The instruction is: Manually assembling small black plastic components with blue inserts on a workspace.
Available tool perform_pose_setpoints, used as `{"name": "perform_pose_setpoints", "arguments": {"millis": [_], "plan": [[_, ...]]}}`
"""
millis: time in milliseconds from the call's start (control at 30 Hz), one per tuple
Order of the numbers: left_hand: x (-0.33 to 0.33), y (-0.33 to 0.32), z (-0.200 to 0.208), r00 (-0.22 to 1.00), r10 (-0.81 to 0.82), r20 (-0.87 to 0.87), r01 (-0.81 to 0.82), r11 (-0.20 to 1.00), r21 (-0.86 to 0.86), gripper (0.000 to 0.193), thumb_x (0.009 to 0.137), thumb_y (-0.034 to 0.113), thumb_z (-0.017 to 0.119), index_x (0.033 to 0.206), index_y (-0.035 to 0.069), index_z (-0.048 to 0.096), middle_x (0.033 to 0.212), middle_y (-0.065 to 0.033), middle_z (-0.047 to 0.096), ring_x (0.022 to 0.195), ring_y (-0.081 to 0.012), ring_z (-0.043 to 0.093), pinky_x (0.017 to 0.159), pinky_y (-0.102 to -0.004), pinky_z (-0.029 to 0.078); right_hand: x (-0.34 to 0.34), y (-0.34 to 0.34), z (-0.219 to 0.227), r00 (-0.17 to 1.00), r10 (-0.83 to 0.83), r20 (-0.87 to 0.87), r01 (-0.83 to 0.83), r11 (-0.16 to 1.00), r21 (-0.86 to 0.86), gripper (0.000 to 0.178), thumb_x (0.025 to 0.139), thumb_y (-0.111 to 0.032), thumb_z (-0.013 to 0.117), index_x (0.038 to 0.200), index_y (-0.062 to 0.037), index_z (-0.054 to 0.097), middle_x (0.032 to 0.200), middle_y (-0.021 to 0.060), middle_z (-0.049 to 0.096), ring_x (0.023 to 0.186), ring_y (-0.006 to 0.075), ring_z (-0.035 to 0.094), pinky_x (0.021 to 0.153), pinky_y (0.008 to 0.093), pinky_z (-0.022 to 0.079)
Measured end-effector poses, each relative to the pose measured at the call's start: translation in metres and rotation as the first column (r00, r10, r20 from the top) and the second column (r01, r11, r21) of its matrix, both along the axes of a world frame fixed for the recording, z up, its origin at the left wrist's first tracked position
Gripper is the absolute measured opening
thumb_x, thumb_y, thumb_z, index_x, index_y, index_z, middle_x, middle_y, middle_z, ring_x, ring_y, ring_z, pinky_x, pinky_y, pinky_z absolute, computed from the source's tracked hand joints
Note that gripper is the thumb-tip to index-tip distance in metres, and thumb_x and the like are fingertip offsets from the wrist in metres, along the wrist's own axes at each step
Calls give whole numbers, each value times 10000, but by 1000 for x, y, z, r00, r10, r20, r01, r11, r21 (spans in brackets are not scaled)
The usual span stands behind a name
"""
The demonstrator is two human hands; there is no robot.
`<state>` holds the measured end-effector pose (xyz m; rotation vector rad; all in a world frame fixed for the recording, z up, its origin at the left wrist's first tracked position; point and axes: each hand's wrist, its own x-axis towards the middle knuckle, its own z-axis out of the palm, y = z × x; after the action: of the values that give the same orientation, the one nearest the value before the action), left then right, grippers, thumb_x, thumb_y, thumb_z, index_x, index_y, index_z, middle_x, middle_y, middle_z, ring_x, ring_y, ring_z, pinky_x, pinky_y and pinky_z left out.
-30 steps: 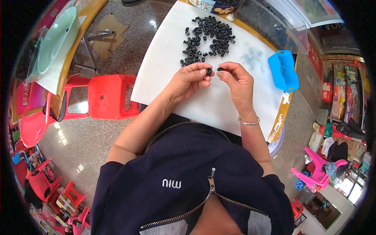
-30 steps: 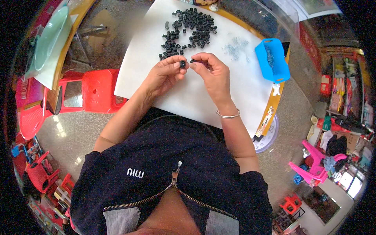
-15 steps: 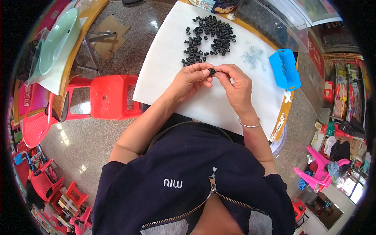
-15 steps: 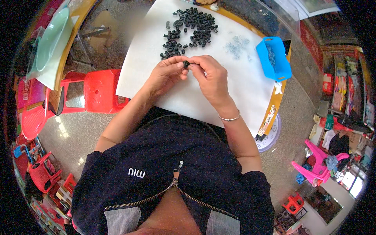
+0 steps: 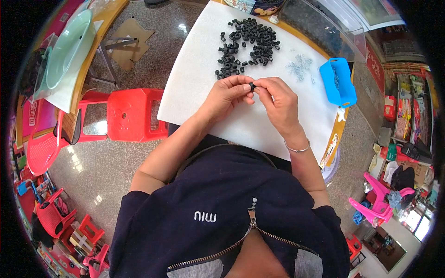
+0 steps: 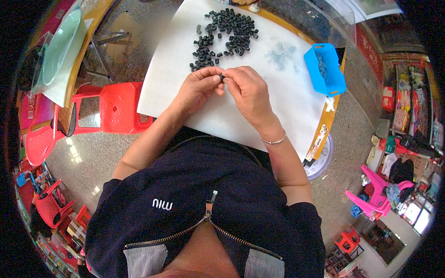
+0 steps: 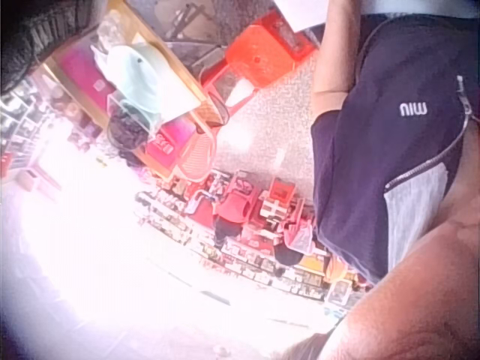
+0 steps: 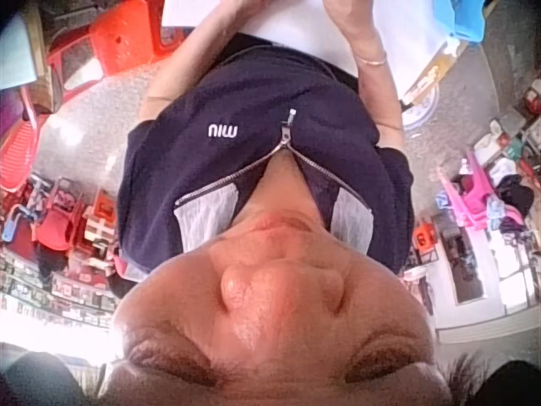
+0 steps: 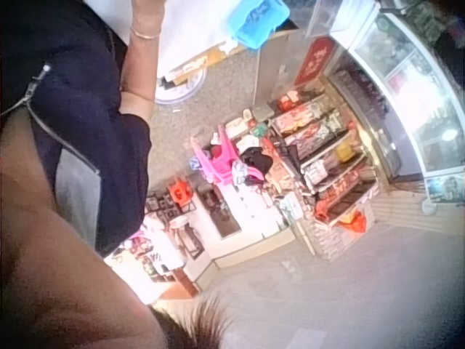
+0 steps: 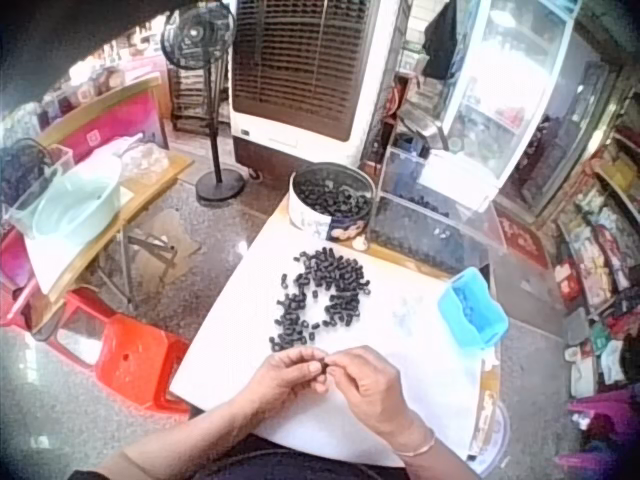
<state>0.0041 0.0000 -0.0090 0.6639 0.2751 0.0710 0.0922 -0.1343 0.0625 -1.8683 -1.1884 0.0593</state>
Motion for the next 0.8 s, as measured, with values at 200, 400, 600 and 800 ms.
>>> {"name": "perform_pose_setpoints", "arguments": {"millis": [200, 400, 600, 800], "plan": [[0, -1, 2, 1000, -12, -14, 13, 998, 63, 215, 892, 47, 560, 1090, -37, 579, 869, -89, 632, 724, -159, 609, 695, -264, 507, 0, -1, -1, 1000, 8, 5, -8, 1000, -16, 130, 784, 8, 619, 911, -15, 626, 810, 111, 615, 743, 259, 597, 639, 346, 483], [-1, -3, 3, 999, -14, -43, 22, 979, 205, 212, 899, 53, 567, 1082, -53, 586, 911, -89, 644, 722, -144, 641, 690, -236, 515, 4, -4, -3, 963, 121, 242, -106, 992, -75, 140, 777, 48, 612, 910, 2, 615, 827, 119, 613, 739, 268, 592, 643, 339, 485], [1, -3, 15, 991, -94, -94, 117, 953, 281, 217, 921, 55, 531, 1094, -59, 594, 912, -89, 650, 766, -140, 646, 724, -239, 516, 11, -13, -6, 977, 150, 151, -140, 987, -76, 128, 772, 21, 620, 895, -7, 597, 836, 115, 598, 783, 288, 572, 689, 366, 471], [-3, -2, 10, 988, -146, -59, 157, 914, 374, 315, 891, 156, 607, 1119, -61, 597, 936, -77, 656, 773, -117, 616, 732, -236, 495, 4, -15, -18, 989, 129, 66, -129, 992, -3, 139, 761, -27, 608, 895, -34, 568, 818, 117, 565, 789, 310, 536, 724, 392, 441]]}}
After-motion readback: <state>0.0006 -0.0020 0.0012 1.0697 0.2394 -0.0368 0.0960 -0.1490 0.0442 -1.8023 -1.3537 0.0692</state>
